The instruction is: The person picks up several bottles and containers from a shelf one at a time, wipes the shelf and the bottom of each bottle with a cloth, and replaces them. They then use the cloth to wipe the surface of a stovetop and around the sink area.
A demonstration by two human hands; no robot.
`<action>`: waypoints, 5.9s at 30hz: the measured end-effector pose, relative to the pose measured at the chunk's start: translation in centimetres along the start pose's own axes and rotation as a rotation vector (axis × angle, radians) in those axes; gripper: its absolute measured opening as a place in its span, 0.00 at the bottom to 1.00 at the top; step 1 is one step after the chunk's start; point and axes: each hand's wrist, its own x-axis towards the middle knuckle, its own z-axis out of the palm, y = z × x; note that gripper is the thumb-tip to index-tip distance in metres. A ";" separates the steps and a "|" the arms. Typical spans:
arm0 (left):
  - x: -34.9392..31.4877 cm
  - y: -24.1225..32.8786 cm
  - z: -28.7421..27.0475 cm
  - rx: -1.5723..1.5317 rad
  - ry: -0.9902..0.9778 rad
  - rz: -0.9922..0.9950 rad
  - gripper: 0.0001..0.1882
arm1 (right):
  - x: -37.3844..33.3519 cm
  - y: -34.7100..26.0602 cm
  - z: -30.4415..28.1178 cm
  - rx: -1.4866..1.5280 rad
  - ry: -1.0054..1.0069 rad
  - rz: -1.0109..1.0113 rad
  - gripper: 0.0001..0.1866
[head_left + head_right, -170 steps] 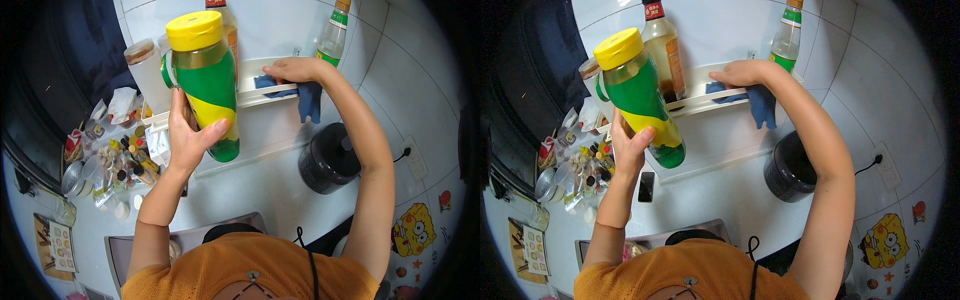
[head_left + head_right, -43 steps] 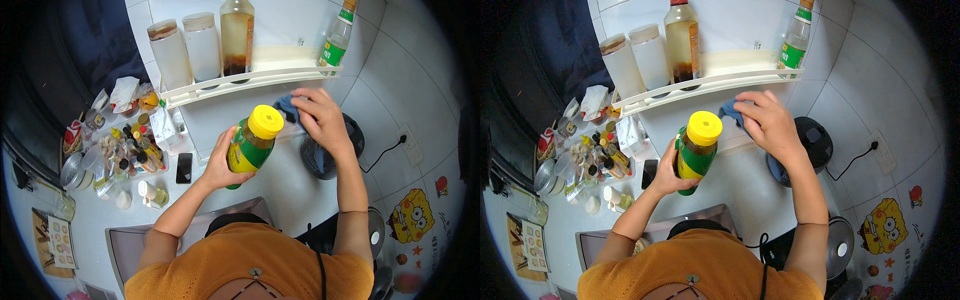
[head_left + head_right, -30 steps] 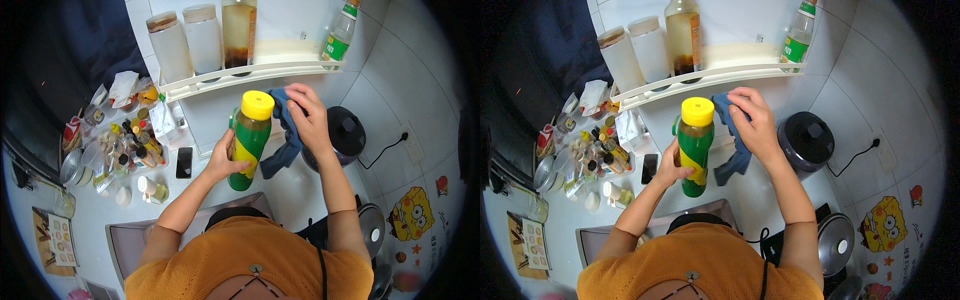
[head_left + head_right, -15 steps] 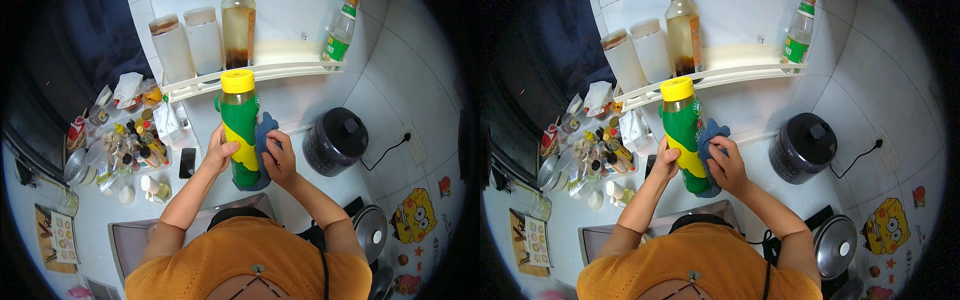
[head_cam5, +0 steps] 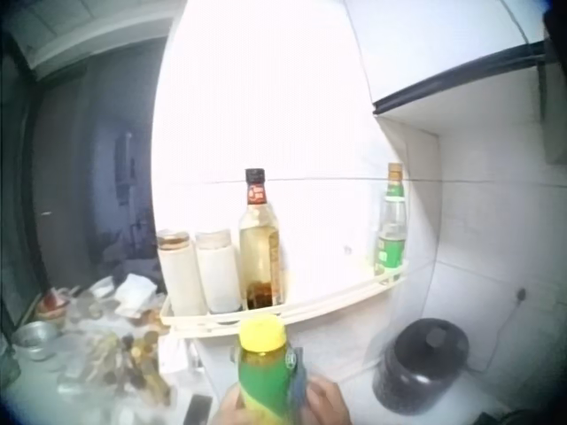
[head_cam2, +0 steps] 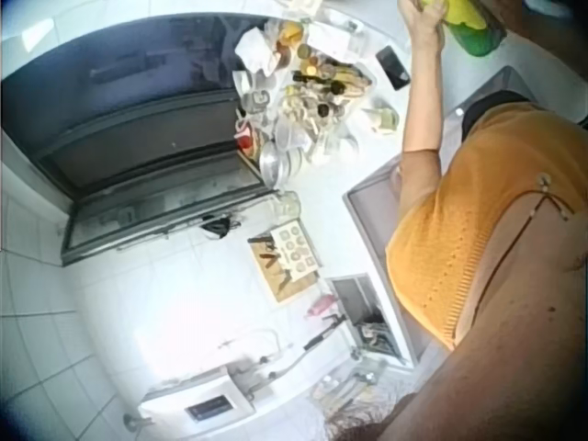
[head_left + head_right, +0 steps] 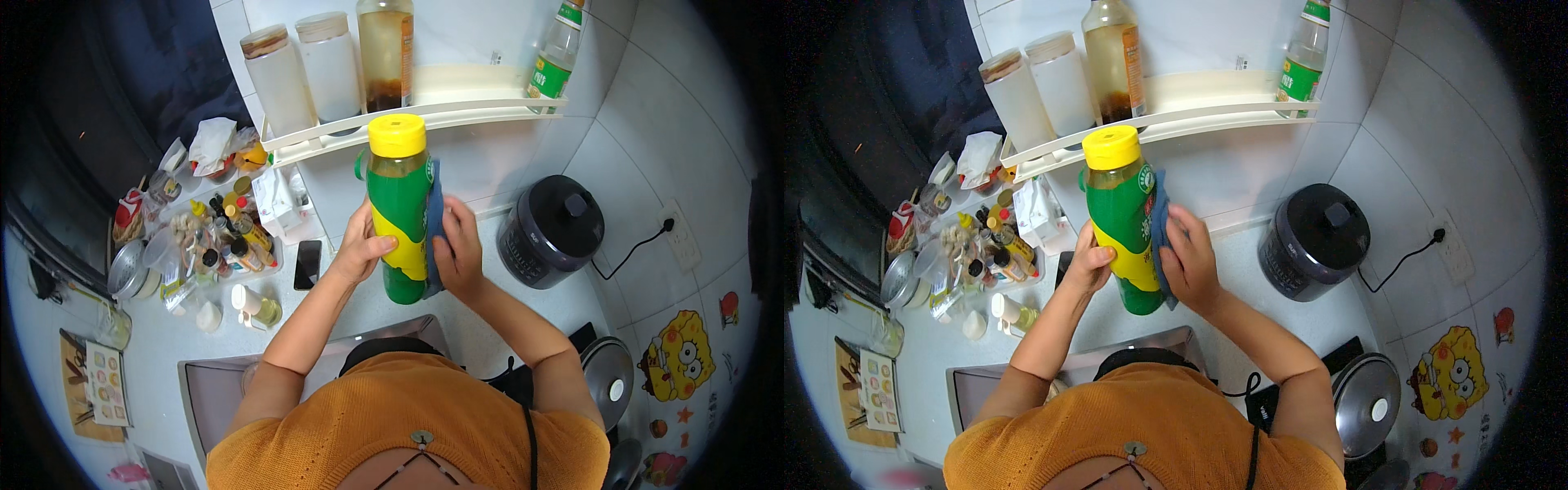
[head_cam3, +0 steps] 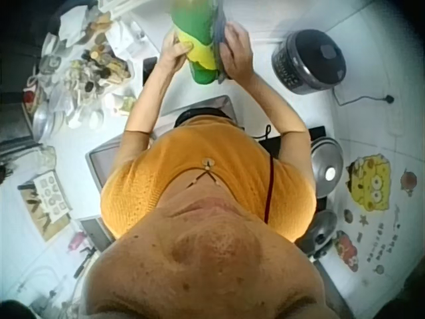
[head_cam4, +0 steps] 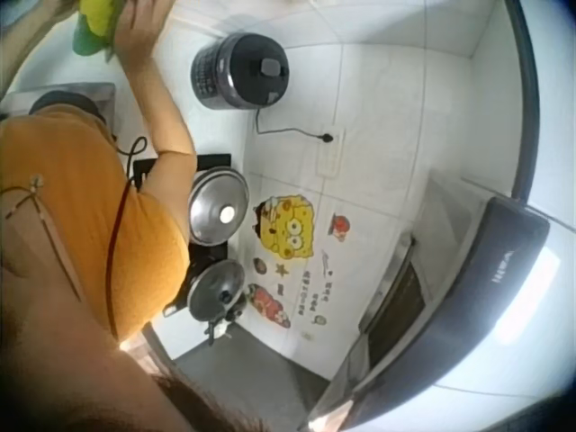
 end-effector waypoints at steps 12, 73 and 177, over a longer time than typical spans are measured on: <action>1.5 0.1 -0.7 0.477 -0.088 0.093 0.47 | -1.3 1.4 -0.2 -0.015 0.077 0.029 0.19; -0.1 0.0 0.6 0.689 0.333 0.425 0.35 | 10.4 -2.2 -3.0 0.225 -0.004 0.343 0.27; -0.2 1.3 -0.7 0.286 -0.040 0.005 0.38 | 7.0 0.5 -4.5 0.627 -0.047 0.521 0.11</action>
